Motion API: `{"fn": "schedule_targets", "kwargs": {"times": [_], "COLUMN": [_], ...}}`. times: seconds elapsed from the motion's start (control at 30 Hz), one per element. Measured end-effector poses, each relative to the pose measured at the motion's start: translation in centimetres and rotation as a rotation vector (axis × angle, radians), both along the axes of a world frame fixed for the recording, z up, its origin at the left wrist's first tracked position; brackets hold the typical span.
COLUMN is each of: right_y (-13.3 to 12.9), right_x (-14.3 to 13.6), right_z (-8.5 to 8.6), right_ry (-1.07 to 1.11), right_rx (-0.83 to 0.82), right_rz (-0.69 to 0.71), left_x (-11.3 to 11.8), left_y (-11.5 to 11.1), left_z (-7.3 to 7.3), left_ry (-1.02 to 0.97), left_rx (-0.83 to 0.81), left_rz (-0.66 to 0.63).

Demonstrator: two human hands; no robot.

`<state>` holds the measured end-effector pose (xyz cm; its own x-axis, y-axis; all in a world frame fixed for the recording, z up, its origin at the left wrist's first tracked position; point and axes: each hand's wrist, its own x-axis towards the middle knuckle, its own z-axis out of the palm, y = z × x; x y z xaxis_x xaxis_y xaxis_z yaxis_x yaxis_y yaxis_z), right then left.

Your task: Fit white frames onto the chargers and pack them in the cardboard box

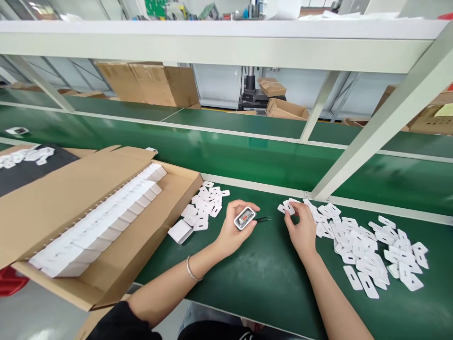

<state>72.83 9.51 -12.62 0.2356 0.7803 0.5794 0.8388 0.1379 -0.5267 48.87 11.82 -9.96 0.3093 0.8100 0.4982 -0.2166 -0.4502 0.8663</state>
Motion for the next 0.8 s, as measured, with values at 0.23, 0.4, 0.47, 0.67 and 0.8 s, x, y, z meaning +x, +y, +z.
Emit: {"fn": "schedule_targets", "kwargs": {"times": [0.23,0.4,0.47,0.67,0.8], "right_y": [-0.5,-0.6,-0.7,-1.0,-2.0], "right_x": [-0.6,-2.0,-3.1,-4.9,-4.4], "right_z": [0.5,0.2,0.3,0.8,1.0], "right_ry": [-0.177,-0.356,-0.416,-0.491,-0.444], "right_rx": [-0.108,-0.194,-0.222,-0.225,-0.239], "right_rz": [0.161,0.219,0.303,0.438,0.503], "left_x": [-0.2,-0.3,-0.3,-0.4,-0.6], "left_y": [0.1,0.0,-0.1,-0.3,-0.2], "left_z": [-1.5,-1.3,-1.2,-0.9,-1.0], "left_ry": [0.048,0.061,0.07,0.095,0.136], "left_rx": [-0.004,0.033,0.017,0.009,-0.01], "left_rz": [-0.062,-0.023,-0.014,0.012,0.048]}}
